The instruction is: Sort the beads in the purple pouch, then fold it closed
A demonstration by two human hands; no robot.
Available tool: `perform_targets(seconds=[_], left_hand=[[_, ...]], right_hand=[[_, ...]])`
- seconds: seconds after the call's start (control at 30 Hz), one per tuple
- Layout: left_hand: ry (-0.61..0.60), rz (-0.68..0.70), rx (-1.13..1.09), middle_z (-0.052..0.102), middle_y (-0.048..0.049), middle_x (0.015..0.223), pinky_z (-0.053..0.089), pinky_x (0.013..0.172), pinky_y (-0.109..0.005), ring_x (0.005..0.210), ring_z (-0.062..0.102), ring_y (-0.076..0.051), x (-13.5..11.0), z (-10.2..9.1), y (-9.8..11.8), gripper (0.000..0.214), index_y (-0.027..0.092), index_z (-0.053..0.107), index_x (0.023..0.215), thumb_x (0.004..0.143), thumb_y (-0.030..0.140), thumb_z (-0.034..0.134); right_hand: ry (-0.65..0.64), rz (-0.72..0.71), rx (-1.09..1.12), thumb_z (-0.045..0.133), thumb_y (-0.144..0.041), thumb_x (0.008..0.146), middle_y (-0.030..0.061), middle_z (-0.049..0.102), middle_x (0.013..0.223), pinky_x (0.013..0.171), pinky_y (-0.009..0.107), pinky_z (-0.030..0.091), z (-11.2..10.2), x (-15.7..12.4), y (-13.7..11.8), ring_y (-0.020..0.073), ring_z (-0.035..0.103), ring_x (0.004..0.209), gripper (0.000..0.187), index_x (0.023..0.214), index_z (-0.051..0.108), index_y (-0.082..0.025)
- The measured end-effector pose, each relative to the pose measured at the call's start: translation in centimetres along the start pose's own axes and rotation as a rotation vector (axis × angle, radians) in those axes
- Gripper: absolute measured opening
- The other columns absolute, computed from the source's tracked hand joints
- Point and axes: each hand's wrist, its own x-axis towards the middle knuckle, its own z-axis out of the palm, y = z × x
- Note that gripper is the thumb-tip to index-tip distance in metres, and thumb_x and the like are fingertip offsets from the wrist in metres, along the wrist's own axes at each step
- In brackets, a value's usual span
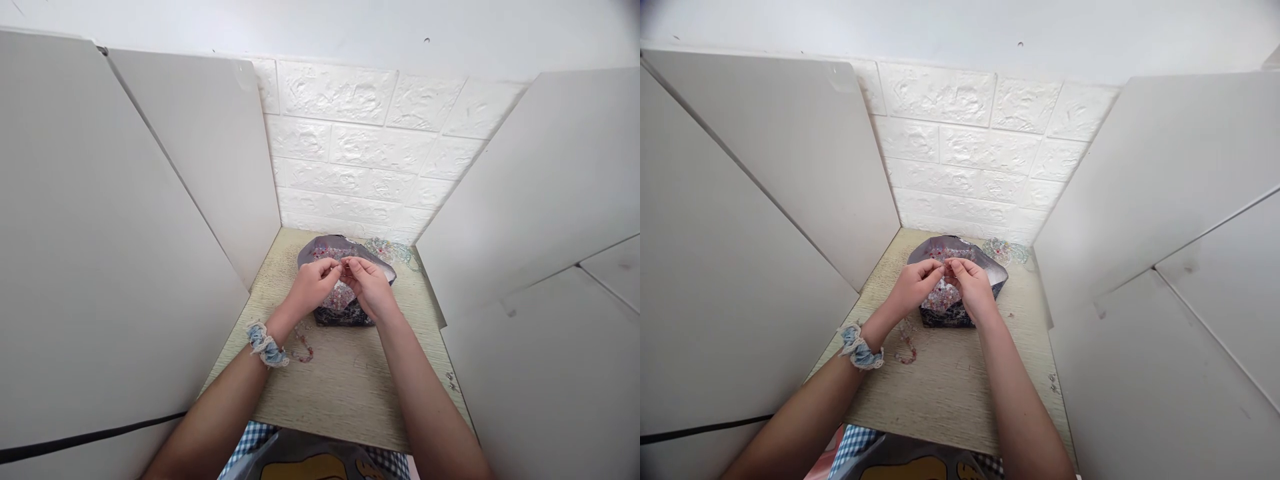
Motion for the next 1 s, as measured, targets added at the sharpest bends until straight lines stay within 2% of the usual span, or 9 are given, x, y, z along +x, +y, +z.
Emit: perform_targets(seconds=[0.37,0.73,1.0], left_hand=[[0.001,-0.003,-0.006,0.056,0.0017,0.063,0.033,0.052,-0.02,0.056,0.045,-0.008,-0.01,-0.05,0.04,0.027,0.015,0.061,0.078,0.079,0.033,0.04],[-0.001,-0.013,0.01,0.057,0.001,0.062,0.033,0.053,-0.021,0.056,0.046,-0.009,0.05,-0.04,-0.07,0.028,0.015,0.062,0.077,0.078,0.032,0.041],[0.002,-0.024,-0.012,0.059,0.0007,0.063,0.033,0.052,-0.02,0.057,0.047,-0.009,0.05,-0.06,-0.1,0.029,0.015,0.064,0.079,0.078,0.034,0.042]], right_hand=[[-0.002,-0.01,0.023,0.069,-0.031,0.06,0.0009,0.059,0.072,0.071,0.025,0.044,-0.08,0.04,0.25,0.0099,0.053,0.068,0.022,0.074,0.062,-0.016],[-0.035,-0.035,-0.072,0.067,-0.033,0.061,0.001,0.059,0.072,0.072,0.028,0.045,-0.25,0.05,0.42,0.0118,0.054,0.069,0.023,0.077,0.06,-0.018],[-0.035,-0.029,-0.005,0.068,-0.031,0.061,0.0002,0.059,0.071,0.071,0.025,0.044,-0.12,-0.07,0.16,0.0096,0.053,0.069,0.022,0.076,0.06,-0.017]])
